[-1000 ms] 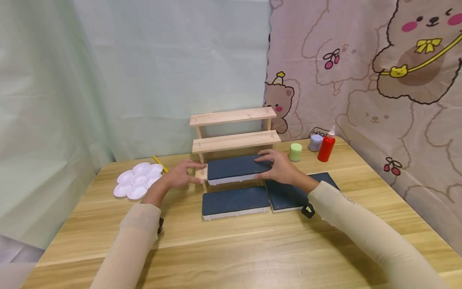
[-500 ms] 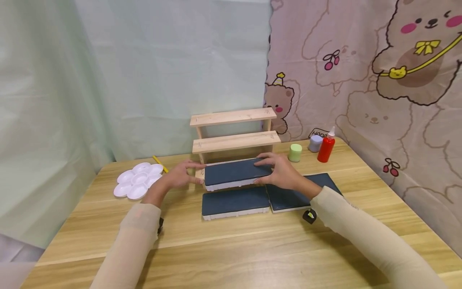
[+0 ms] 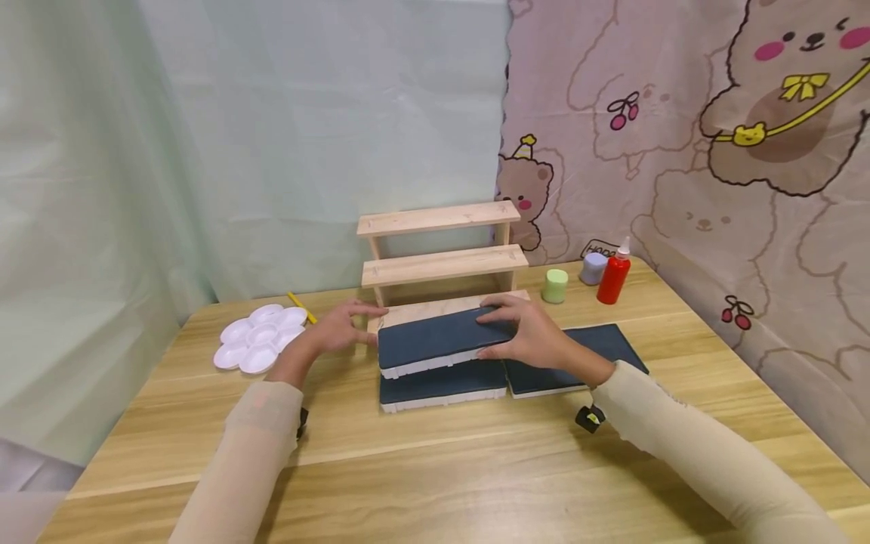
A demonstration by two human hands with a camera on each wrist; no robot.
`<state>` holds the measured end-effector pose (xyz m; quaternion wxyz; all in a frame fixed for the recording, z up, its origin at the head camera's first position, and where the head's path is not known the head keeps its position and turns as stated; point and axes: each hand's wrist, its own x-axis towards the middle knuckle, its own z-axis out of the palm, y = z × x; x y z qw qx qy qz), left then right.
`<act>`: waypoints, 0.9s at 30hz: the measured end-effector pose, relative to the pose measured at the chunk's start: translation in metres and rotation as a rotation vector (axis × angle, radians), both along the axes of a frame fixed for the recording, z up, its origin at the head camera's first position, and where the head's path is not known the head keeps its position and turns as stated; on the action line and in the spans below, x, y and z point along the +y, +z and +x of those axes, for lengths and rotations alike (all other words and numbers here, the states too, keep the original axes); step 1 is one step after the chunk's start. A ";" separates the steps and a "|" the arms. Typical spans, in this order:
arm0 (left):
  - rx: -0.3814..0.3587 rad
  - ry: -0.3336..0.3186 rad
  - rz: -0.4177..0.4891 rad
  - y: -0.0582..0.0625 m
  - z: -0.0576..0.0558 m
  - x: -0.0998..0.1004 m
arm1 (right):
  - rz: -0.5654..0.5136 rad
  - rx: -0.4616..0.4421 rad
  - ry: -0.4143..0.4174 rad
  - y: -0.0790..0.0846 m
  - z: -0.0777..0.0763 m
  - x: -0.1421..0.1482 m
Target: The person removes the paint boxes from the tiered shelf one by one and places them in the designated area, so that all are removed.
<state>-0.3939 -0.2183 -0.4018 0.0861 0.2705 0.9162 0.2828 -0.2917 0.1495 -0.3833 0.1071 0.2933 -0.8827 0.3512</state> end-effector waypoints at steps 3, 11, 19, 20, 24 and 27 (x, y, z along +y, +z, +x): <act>0.000 -0.001 0.002 0.000 0.000 0.001 | -0.013 0.008 0.018 0.000 0.003 -0.001; -0.012 0.013 -0.005 0.002 0.000 0.003 | -0.048 -0.012 0.033 0.000 0.011 -0.003; -0.017 0.014 -0.014 0.003 0.000 0.004 | -0.030 -0.018 0.043 0.000 0.021 -0.004; -0.020 0.016 -0.013 0.003 0.000 0.004 | -0.031 -0.019 0.046 0.000 0.022 -0.004; -0.035 0.017 -0.004 0.004 0.001 0.004 | -0.035 -0.015 0.062 0.001 0.027 -0.004; -0.036 0.016 0.000 0.003 0.000 0.004 | -0.037 -0.003 0.069 0.001 0.031 -0.004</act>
